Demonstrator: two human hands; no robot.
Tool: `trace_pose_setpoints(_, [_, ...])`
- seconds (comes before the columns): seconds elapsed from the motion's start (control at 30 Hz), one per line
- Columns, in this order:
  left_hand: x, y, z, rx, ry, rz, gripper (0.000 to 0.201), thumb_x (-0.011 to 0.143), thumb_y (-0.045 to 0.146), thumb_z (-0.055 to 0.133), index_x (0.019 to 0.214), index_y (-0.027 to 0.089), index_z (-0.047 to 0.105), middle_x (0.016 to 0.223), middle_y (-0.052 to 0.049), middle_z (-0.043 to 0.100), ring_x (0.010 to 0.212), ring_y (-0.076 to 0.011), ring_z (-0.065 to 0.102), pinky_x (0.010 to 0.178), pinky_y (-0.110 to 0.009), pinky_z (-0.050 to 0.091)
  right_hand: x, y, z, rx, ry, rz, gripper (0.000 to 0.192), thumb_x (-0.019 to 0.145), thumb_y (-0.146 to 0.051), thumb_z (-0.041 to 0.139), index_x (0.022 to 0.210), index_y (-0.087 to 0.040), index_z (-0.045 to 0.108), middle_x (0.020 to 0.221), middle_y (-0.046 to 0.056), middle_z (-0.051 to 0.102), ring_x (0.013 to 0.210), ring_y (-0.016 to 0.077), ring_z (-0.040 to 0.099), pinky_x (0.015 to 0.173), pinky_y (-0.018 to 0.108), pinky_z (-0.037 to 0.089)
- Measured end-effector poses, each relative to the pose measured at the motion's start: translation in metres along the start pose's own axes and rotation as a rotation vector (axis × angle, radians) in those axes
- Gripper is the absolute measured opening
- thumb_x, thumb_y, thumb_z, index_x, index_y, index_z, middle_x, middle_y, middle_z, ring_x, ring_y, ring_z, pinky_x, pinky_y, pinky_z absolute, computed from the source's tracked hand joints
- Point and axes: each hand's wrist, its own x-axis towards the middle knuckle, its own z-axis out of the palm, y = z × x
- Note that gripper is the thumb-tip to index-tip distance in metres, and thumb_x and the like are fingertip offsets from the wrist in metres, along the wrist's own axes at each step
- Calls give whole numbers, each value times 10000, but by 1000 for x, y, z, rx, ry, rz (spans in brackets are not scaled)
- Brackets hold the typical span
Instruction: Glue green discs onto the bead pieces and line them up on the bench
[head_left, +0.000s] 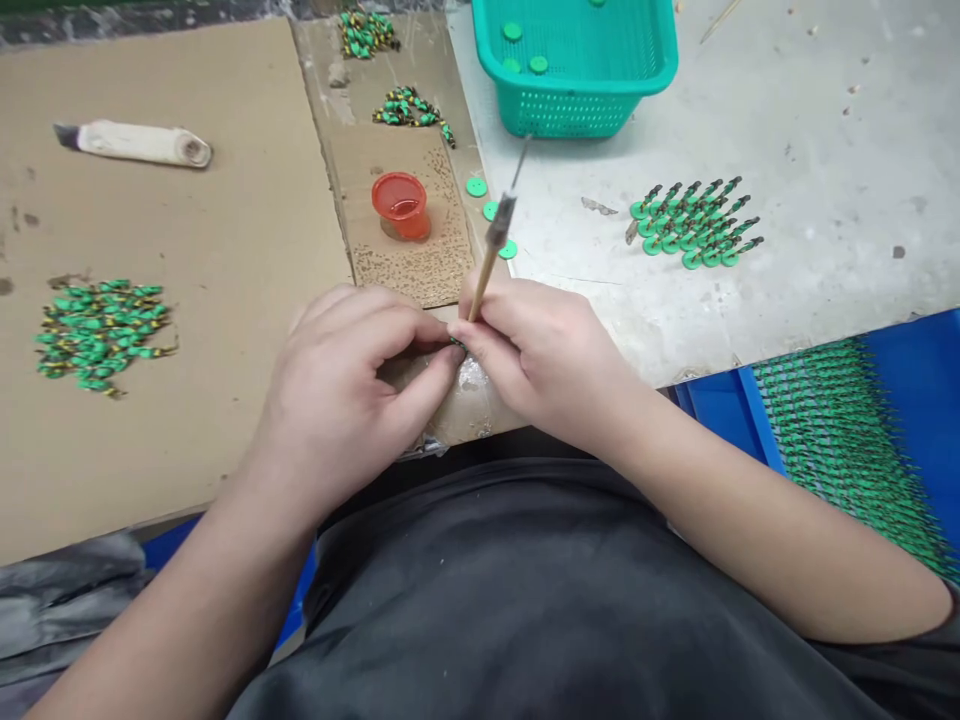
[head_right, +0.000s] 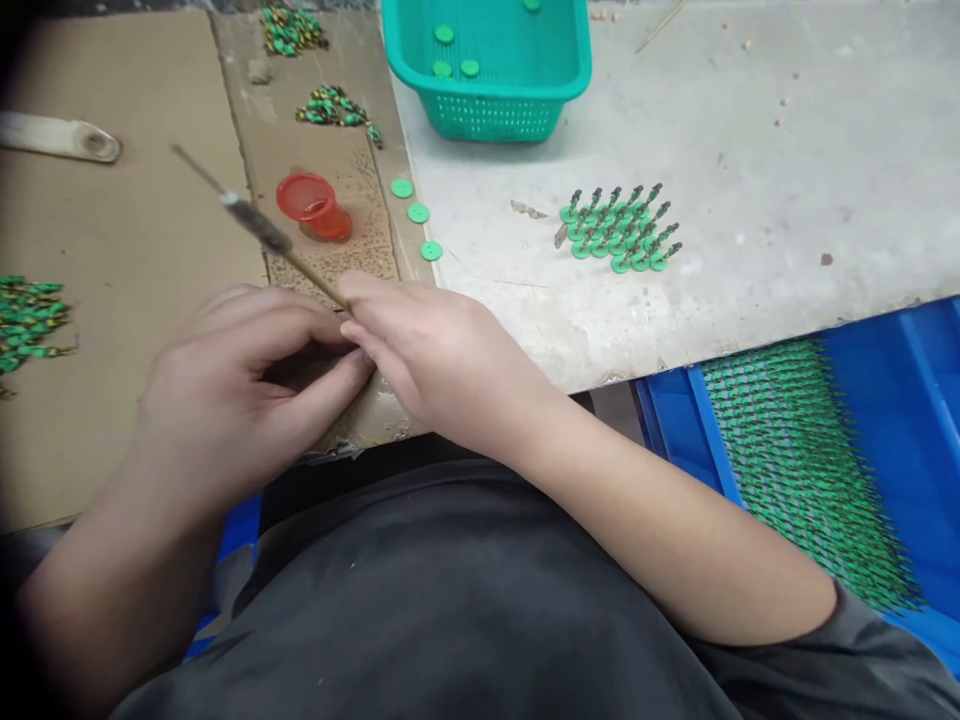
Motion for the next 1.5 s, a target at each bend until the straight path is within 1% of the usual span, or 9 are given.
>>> trace_pose_setpoints(0.2, [0,1,-12,-1,-88,-40,261,1212,421,635,1242,278,851,1138,-43,869,1074,-281,802,990,-477,602,2,-2,-5,27,-42,204,224,1279,-344,626,1071,-266,653,1067,33,845,1017,236,839,942,349,655])
trace_pose_setpoints(0.37, [3,6,-29,-52,-176,-119,323,1160,367,616,1346,374,880,1231,-21,925,1091,-296,853,986,-477,663,-20,-7,-25,248,270,415,302,1262,-548,661,1104,-291,641,921,-5,833,829,197,840,794,341,675])
trace_pose_setpoints(0.47, [6,13,-25,-140,-138,-252,272,1114,426,725,1329,370,881,1162,-11,919,997,-260,840,897,-417,671,-36,-6,-32,269,301,477,287,1223,-532,725,1088,-286,664,877,-3,841,771,190,840,738,335,684])
trace_pose_setpoints(0.63, [12,23,-20,-264,-53,-387,230,1092,500,743,1051,321,882,974,-14,877,907,-235,802,845,-366,676,-47,-3,-33,246,260,460,246,1200,-481,744,1087,-267,698,946,36,880,825,218,883,789,366,709])
trace_pose_setpoints(0.73, [16,29,-32,-483,-101,-501,282,1084,556,770,993,303,855,939,-19,877,845,-230,809,781,-354,683,-48,-3,-34,260,255,454,238,1209,-454,740,1069,-264,708,936,40,878,829,227,888,791,364,701])
trace_pose_setpoints(0.93, [23,51,-61,-588,-126,-492,264,1056,527,795,915,326,894,929,-27,887,858,-232,838,788,-349,721,-47,-2,-34,224,231,398,198,1204,-365,728,1038,-257,729,928,42,863,797,219,860,774,338,667])
trace_pose_setpoints(1.1, [26,56,-69,-532,-141,-450,325,1005,647,839,876,358,915,913,-26,919,825,-262,866,766,-362,740,-54,-14,-36,184,236,319,205,1190,-285,709,991,-255,751,932,49,865,798,214,843,770,318,670])
trace_pose_setpoints(1.27, [57,49,-43,-364,-197,-341,411,986,787,816,972,408,976,1033,-24,966,903,-321,933,782,-386,755,-88,-31,-47,106,311,252,162,1148,-258,723,997,-257,782,889,41,872,784,223,858,810,315,718])
trace_pose_setpoints(1.5, [142,81,46,-238,-162,24,291,1084,524,732,1025,337,946,1069,-37,944,969,-263,868,895,-381,688,-128,-32,-73,62,470,325,159,1159,-246,720,1008,-256,769,873,38,850,760,227,838,767,324,701])
